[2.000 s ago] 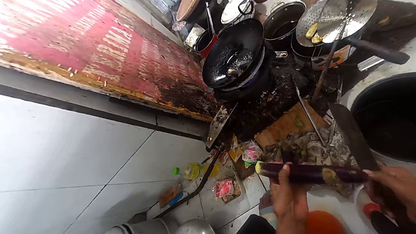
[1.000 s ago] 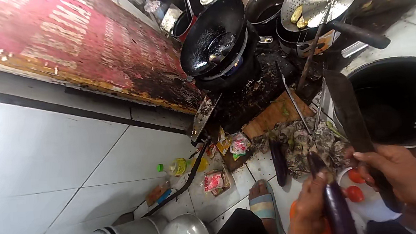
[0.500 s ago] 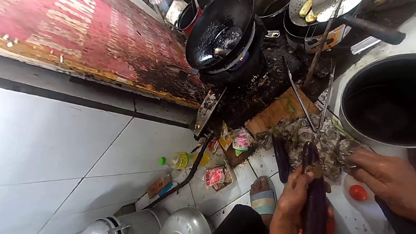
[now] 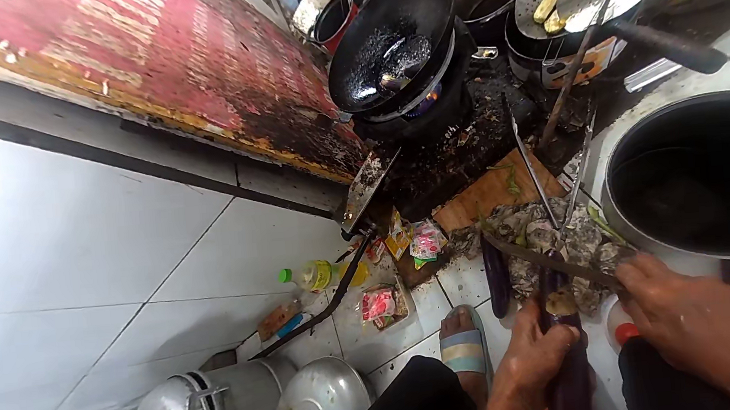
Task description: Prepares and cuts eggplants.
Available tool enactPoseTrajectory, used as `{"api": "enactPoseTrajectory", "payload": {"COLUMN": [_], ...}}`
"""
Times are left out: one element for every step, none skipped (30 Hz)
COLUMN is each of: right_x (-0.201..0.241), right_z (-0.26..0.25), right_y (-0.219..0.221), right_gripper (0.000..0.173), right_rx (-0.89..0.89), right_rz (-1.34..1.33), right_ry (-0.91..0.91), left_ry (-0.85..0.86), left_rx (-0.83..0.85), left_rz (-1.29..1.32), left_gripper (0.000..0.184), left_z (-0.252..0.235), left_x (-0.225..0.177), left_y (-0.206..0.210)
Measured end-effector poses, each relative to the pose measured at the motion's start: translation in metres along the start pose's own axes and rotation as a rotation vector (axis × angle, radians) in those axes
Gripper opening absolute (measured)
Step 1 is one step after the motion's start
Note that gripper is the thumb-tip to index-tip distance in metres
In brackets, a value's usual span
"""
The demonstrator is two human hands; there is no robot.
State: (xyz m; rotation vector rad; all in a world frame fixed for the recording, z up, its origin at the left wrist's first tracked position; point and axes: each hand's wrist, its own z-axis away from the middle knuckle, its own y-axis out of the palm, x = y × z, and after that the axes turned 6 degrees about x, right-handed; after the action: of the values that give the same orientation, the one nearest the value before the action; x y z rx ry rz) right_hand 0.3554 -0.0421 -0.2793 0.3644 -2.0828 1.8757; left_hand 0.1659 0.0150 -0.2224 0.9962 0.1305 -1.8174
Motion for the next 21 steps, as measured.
{"api": "enactPoseTrajectory", "payload": {"right_x": [0.0, 0.0, 0.001, 0.003, 0.005, 0.004, 0.002, -0.003, -0.009, -0.012, -0.006, -0.003, -0.003, -0.008, -0.016, -0.025, -0.031, -0.034, -0.035, -0.034, -0.033], "right_z": [-0.002, -0.004, -0.006, -0.01, -0.018, -0.028, -0.04, -0.043, -0.041, -0.033, -0.03, -0.028, -0.025, -0.019, -0.012, -0.004, 0.004, 0.011, 0.015, 0.016, 0.016], "right_y": [0.002, 0.003, 0.003, 0.001, -0.001, -0.002, -0.001, 0.002, 0.006, 0.008, 0.0, -0.005, -0.004, 0.002, 0.01, 0.017, 0.024, 0.026, 0.024, 0.02, 0.014], "right_gripper": [0.015, 0.012, 0.011, 0.011, 0.013, 0.019, 0.026, 0.028, 0.026, 0.02, 0.017, 0.013, 0.013, 0.014, 0.016, 0.019, 0.023, 0.028, 0.031, 0.033, 0.034], "right_rx": [-0.005, 0.01, 0.057, 0.145, 0.278, 0.438, 0.578, 0.585, 0.507, 0.377, 0.365, 0.397, 0.415, 0.401, 0.361, 0.296, 0.209, 0.127, 0.065, 0.029, 0.012], "right_rz": [0.009, 0.017, 0.027, 0.03, 0.026, 0.012, -0.037, -0.109, -0.202, -0.271, -0.313, -0.346, -0.389, -0.44, -0.504, -0.57, -0.607, -0.613, -0.601, -0.577, -0.544], "right_ry": [0.002, 0.008, 0.028, 0.071, 0.141, 0.228, 0.308, 0.328, 0.306, 0.264, 0.28, 0.306, 0.34, 0.353, 0.35, 0.326, 0.29, 0.253, 0.202, 0.143, 0.081], "left_ry": [-0.01, -0.016, -0.006, 0.029, 0.096, 0.166, 0.209, 0.22, 0.214, 0.193, 0.153, 0.118, 0.105, 0.115, 0.14, 0.167, 0.181, 0.187, 0.19, 0.19, 0.191], "left_rx": [-0.025, -0.046, -0.054, -0.029, 0.052, 0.164, 0.255, 0.285, 0.25, 0.187, 0.129, 0.103, 0.106, 0.116, 0.138, 0.172, 0.202, 0.217, 0.219, 0.204, 0.177], "left_rz": [-0.016, -0.044, -0.104, -0.21, -0.35, -0.447, -0.48, -0.458, -0.393, -0.305, -0.194, -0.079, 0.035, 0.134, 0.218, 0.297, 0.348, 0.377, 0.379, 0.36, 0.327], "left_gripper": [0.063, 0.061, 0.059, 0.056, 0.057, 0.059, 0.06, 0.059, 0.059, 0.055, 0.054, 0.053, 0.052, 0.051, 0.053, 0.061, 0.069, 0.075, 0.076, 0.075, 0.071], "left_z": [0.0, 0.0, 0.0, 0.001, 0.002, 0.001, -0.001, -0.004, -0.006, -0.007, -0.006, -0.004, -0.001, 0.002, 0.004, 0.004, 0.004, 0.003, 0.003, 0.003, 0.003], "left_x": [0.0, 0.001, 0.004, 0.007, 0.012, 0.017, 0.02, 0.018, 0.012, 0.006, 0.0, -0.005, -0.009, -0.01, -0.009, -0.007, -0.004, -0.003, -0.001, -0.001, -0.001], "left_y": [0.002, 0.004, 0.005, 0.008, 0.013, 0.022, 0.035, 0.044, 0.048, 0.047, 0.041, 0.031, 0.019, 0.007, -0.004, -0.012, -0.018, -0.022, -0.025, -0.026, -0.026]}}
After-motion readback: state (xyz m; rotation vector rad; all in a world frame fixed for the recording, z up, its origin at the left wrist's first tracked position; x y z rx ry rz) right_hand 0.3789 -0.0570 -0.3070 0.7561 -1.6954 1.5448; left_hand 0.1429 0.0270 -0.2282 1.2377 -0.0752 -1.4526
